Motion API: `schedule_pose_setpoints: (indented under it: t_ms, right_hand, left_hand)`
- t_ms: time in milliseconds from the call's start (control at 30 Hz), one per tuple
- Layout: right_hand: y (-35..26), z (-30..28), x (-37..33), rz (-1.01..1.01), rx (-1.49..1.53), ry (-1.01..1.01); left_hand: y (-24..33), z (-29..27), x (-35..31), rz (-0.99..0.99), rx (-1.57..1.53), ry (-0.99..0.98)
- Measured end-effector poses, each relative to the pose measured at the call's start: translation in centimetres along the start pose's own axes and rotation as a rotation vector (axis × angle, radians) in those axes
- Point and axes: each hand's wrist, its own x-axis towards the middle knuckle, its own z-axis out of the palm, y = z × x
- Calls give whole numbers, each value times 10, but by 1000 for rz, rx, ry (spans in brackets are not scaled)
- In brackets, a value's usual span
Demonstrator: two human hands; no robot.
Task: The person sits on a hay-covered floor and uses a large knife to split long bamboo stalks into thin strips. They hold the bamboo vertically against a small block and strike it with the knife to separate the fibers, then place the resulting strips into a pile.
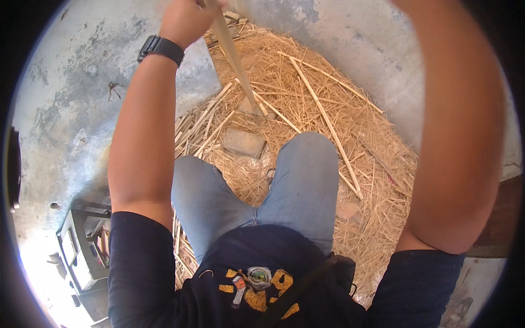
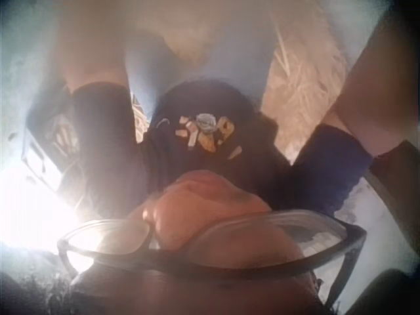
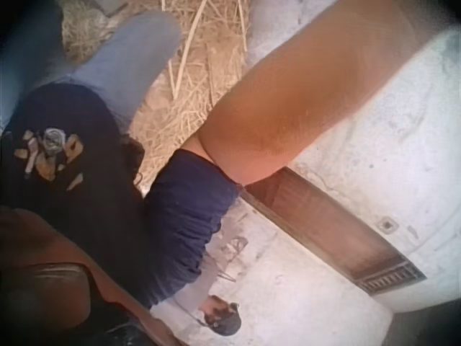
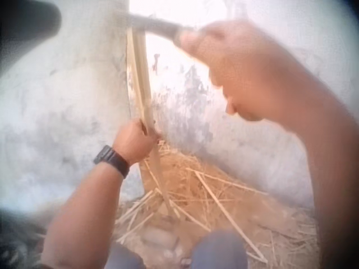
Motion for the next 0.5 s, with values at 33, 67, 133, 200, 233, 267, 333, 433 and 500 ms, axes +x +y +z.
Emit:
schedule_pose_setpoints:
  t_ms: [33,67,133,200,233,267,333,433,500]
  right_hand:
    - [-6,1,-1,65,181,-60]
    - [-11,0,-1,142,351,-108]
    - [-18,-3,-1,246,384,-46]
    - [-16,-2,-3,273,351,-14]
    - [-8,4,-1,224,315,2]
    - [-1,11,4,180,286,10]
    - [13,16,17,111,191,29]
    - [25,28,18,3,161,129]
    - [20,26,14,-15,190,165]
  left_hand:
    - [-23,10,-5,50,77,-32]
    - [-47,24,-10,111,149,-58]
    - [-60,34,-17,107,166,-114]
    - [-59,38,-24,96,73,-95]
    - [-62,32,-23,93,48,-63]
    - [-63,32,-26,71,54,-30]
    - [-53,37,-20,21,-7,-24]
    - [-27,36,-18,-49,-32,-5]
    - [-23,37,-19,-85,-27,56]
